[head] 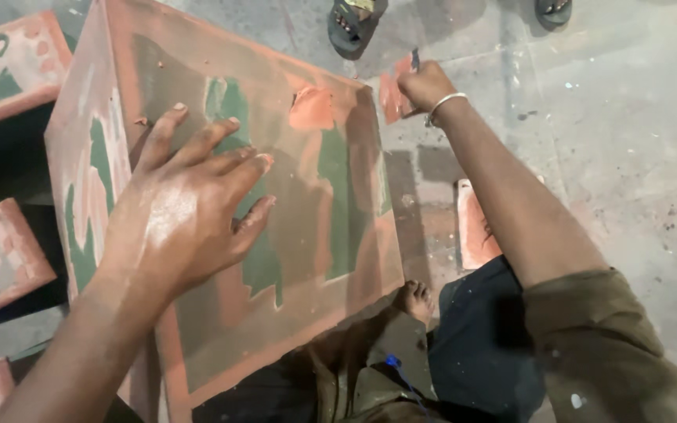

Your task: The person applies a pink paste onto the edges and surfaces of green wooden furniture pieces using a small rectangular tool. They scoop paste from a tile and spread it along the edges of a drawer and a small cabinet.

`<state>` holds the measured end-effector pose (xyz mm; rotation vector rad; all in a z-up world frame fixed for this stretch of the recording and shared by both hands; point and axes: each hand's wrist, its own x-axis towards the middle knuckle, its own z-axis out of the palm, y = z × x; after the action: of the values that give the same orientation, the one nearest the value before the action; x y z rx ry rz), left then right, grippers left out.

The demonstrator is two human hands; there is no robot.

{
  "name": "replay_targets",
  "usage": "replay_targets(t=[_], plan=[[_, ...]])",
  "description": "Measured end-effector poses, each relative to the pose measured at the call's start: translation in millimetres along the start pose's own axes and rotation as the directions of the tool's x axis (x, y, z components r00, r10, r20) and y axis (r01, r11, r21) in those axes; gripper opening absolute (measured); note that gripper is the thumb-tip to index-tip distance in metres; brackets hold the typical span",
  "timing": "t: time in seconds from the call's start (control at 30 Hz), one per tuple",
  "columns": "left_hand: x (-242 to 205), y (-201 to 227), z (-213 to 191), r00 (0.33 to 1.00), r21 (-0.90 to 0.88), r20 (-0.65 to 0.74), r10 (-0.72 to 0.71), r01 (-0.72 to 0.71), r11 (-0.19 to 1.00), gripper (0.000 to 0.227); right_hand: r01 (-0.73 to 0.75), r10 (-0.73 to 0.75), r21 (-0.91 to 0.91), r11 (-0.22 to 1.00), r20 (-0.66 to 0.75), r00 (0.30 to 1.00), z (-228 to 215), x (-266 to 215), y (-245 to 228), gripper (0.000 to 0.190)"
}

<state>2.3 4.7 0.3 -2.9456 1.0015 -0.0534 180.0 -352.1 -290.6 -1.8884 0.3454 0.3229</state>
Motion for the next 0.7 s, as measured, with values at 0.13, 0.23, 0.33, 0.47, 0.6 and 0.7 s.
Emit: replay_targets(t=[0.13,0.23,0.33,0.47,0.6,0.7], plan=[[-1,2,0,1.0,0.003,0.003,-0.01,0.01,1.0,0.041,0.015,-0.015,-0.025,1.0,0.0,1.0,7,2,19,0.021],[0,2,-3,1.0,-0.005,-0.005,-0.008,0.008,1.0,0.04,0.005,-0.005,-0.039,0.999,0.005,1.0,19,6,19,0.022],[2,3,-3,1.0,-0.004,0.003,-0.014,0.014,1.0,0.039,0.023,-0.025,-0.128,0.991,-0.007,1.0,25,8,10,0.027],[2,3,-1,1.0,-0.019,0.019,-0.013,0.013,1.0,0.039,0.039,-0.056,-0.215,0.976,-0.071,0.996,36,10,-1,0.038],[3,3,-2,0.999,-0.008,0.033,-0.001,0.002,1.0,0.039,0.076,-0.078,0.047,0.996,0.052,0.996,26,13,7,0.026],[2,4,-3,1.0,-0.025,0.026,-0.012,0.012,1.0,0.036,0.09,-0.098,-0.166,0.982,-0.042,0.994,7,15,16,0.026]])
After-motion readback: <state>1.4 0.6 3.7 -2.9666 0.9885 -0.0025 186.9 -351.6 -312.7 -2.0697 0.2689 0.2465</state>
